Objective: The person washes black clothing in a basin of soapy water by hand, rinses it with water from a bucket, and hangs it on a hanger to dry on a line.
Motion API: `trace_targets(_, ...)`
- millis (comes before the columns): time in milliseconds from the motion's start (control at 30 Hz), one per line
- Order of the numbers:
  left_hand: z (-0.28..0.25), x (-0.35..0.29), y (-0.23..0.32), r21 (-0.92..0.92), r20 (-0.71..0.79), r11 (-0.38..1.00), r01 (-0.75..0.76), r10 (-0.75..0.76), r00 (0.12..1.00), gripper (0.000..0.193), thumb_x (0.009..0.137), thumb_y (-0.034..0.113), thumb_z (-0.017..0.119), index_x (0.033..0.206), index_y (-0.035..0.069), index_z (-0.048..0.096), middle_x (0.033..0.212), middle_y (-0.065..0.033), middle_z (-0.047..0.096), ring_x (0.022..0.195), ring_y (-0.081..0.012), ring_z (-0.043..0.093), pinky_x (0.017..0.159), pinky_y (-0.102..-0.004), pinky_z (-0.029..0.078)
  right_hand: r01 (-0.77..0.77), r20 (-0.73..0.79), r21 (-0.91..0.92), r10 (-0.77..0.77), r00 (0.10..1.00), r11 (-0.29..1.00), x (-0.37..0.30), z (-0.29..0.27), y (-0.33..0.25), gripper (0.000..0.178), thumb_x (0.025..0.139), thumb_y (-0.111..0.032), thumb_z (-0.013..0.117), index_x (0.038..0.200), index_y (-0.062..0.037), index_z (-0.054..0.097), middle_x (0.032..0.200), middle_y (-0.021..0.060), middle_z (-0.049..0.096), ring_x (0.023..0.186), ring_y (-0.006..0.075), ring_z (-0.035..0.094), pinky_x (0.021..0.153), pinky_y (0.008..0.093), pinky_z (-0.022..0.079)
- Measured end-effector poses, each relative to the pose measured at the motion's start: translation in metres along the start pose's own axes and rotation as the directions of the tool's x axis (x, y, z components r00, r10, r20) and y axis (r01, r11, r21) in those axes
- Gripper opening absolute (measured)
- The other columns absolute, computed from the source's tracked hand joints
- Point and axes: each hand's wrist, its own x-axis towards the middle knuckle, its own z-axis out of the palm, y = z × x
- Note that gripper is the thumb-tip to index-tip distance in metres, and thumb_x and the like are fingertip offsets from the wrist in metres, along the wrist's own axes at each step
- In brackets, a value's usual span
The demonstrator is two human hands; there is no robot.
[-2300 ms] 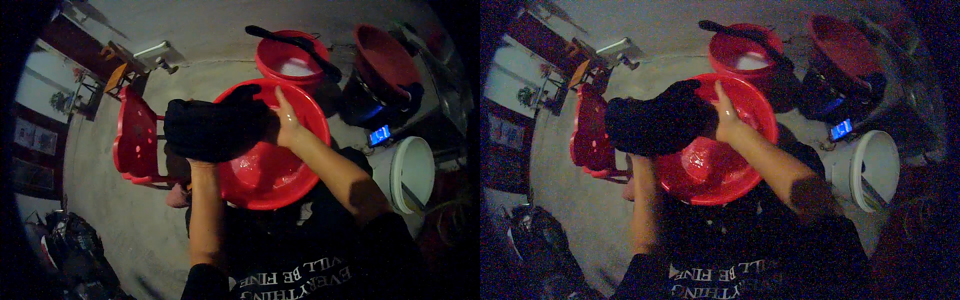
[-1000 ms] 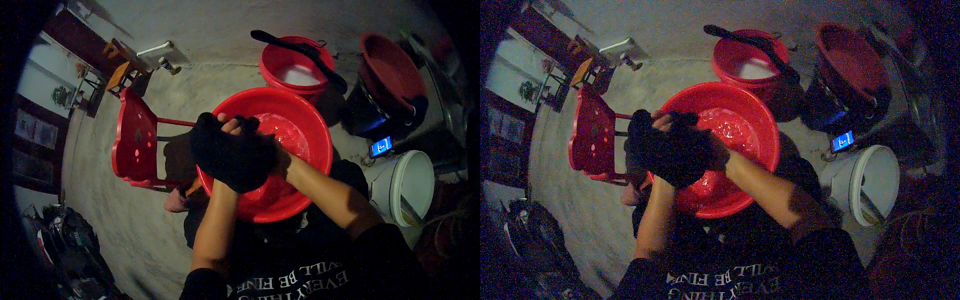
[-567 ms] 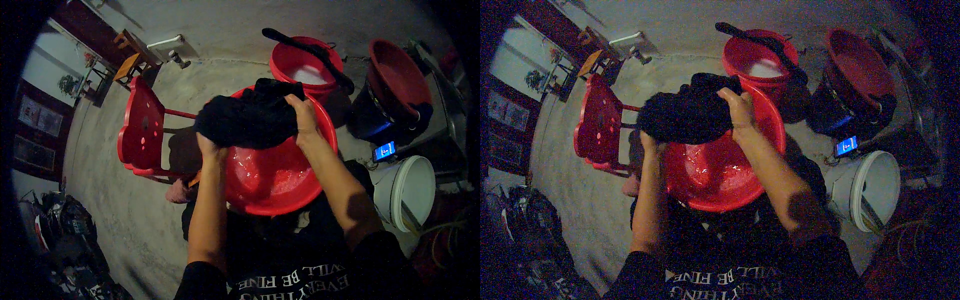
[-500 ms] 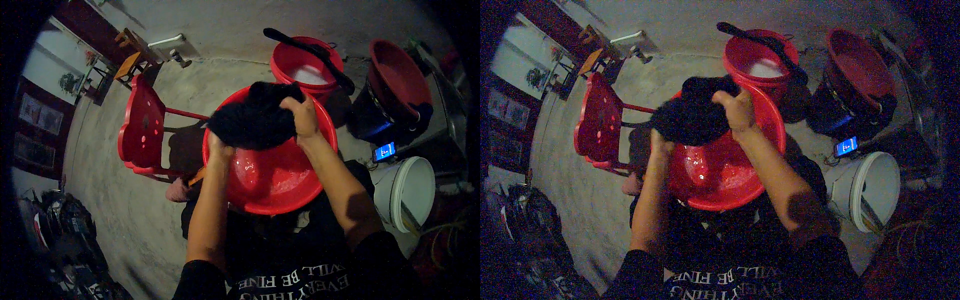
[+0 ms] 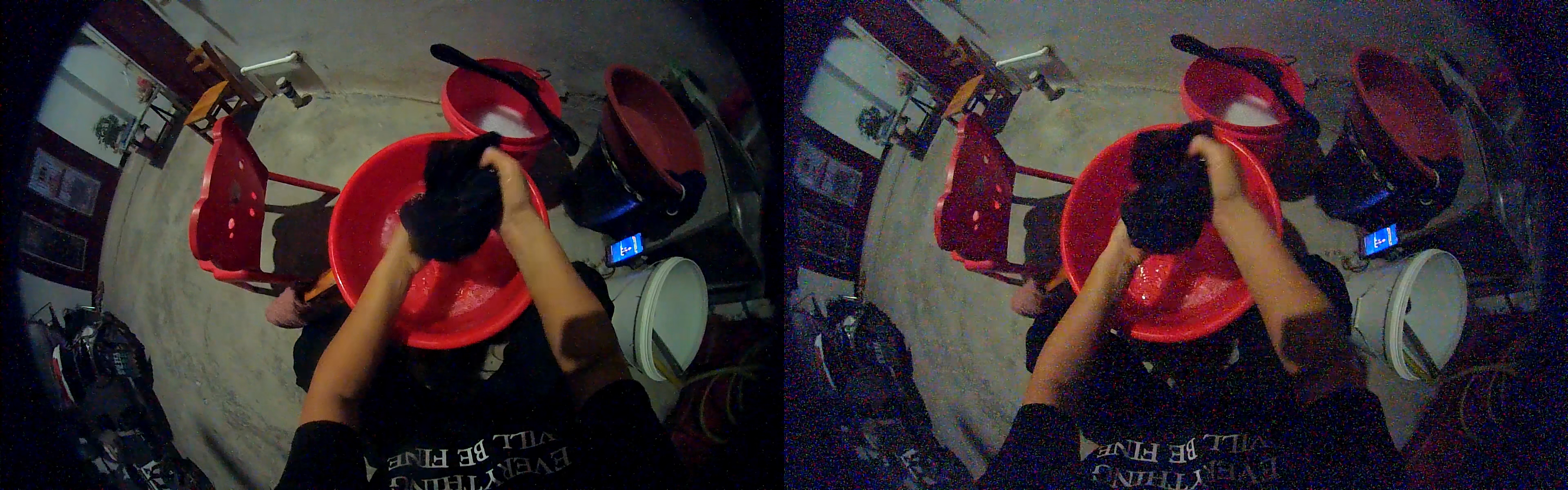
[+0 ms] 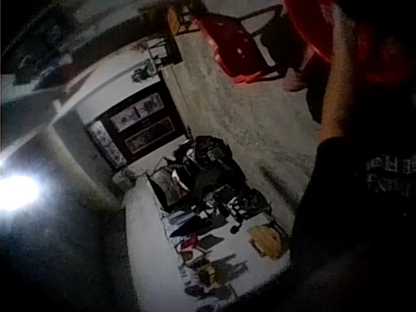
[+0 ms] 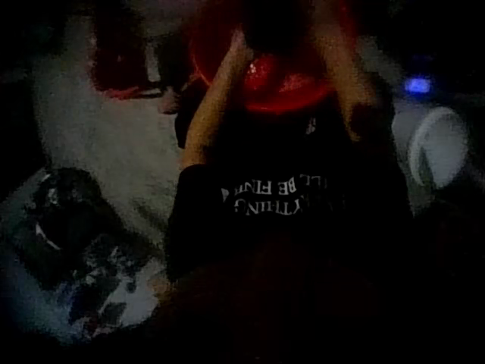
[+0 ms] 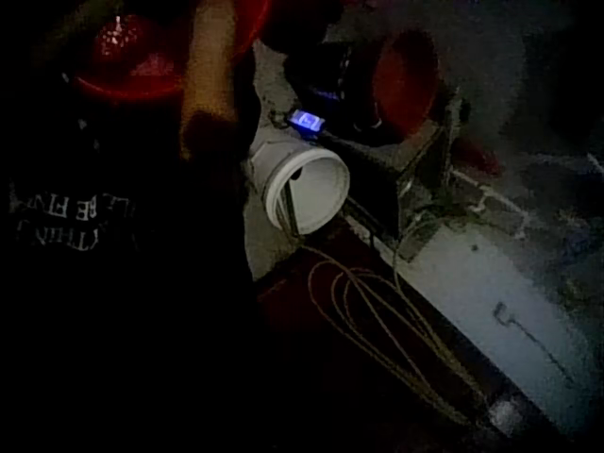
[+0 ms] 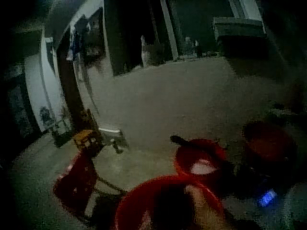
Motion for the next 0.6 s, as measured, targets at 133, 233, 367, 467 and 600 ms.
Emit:
trace_targets(133, 0.019, -0.012, 0.007, -0.059, -0.141, 0.983, -0.174, 0.164, 0.976, 0.028, 0.086, 0.021, 0.047, 0.108, 0.005, 0.052, 0.104, -0.0099, 0.058, 0.089, -0.0224, 0.058, 0.081, -0.0349, 0.049, 0.123, -0.309, 0.433, 0.018, 0.951, 0.893, 0.001, -0.008, -0.014, 0.018, 0.075, -0.022, 0.052, 0.08, -0.0063, 0.059, 0.078, 0.0077, 0.061, 0.073, 0.0231, 0.06, 0.069, 0.0355, 0.05)
trace_targets(233, 0.014, -0.016, -0.004, -0.098, -0.151, 0.988, -0.119, 0.104, 0.983, 0.031, 0.086, 0.021, 0.049, 0.114, 0.007, 0.049, 0.111, -0.0082, 0.055, 0.096, -0.0206, 0.055, 0.085, -0.0341, 0.046, 0.188, -0.436, 0.467, 0.04, 0.899, 0.864, 0.007, -0.016, -0.018, 0.018, 0.076, -0.021, 0.05, 0.083, -0.0071, 0.059, 0.082, 0.0082, 0.062, 0.075, 0.0241, 0.06, 0.071, 0.0378, 0.05)
trace_targets(367, 0.015, -0.029, -0.021, -0.067, -0.121, 0.996, -0.051, 0.043, 0.992, 0.03, 0.083, 0.023, 0.053, 0.108, 0.005, 0.053, 0.104, -0.0093, 0.058, 0.092, -0.0213, 0.058, 0.081, -0.033, 0.049, 0.238, -0.505, 0.46, 0.031, 0.863, 0.855, 0.004, -0.024, -0.025, 0.022, 0.077, -0.022, 0.05, 0.091, -0.0068, 0.059, 0.091, 0.0093, 0.061, 0.081, 0.0251, 0.059, 0.076, 0.0397, 0.049)
trace_targets(467, 0.016, -0.045, -0.015, 0.066, -0.253, 0.994, -0.093, 0.106, 0.962, 0.029, 0.084, 0.023, 0.052, 0.108, 0.006, 0.053, 0.103, -0.0088, 0.059, 0.091, -0.0215, 0.058, 0.081, -0.0334, 0.049, 0.251, -0.474, 0.465, -0.002, 0.881, 0.849, 0.002, -0.017, -0.023, 0.024, 0.076, -0.022, 0.052, 0.094, -0.0062, 0.058, 0.092, 0.009, 0.061, 0.082, 0.0254, 0.059, 0.078, 0.0391, 0.048)
trace_targets(600, -0.016, -0.069, 0.012, 0.255, -0.293, 0.957, -0.14, 0.215, 0.932, 0.025, 0.082, 0.014, 0.049, 0.104, 0.005, 0.053, 0.093, -0.0058, 0.06, 0.079, -0.0193, 0.06, 0.076, -0.0314, 0.05, -0.012, -0.251, 0.38, 0.115, 0.961, 0.925, 0.007, -0.012, -0.014, 0.022, 0.062, -0.022, 0.061, 0.077, -0.0069, 0.06, 0.074, 0.0087, 0.059, 0.07, 0.0253, 0.056, 0.07, 0.0381, 0.047)
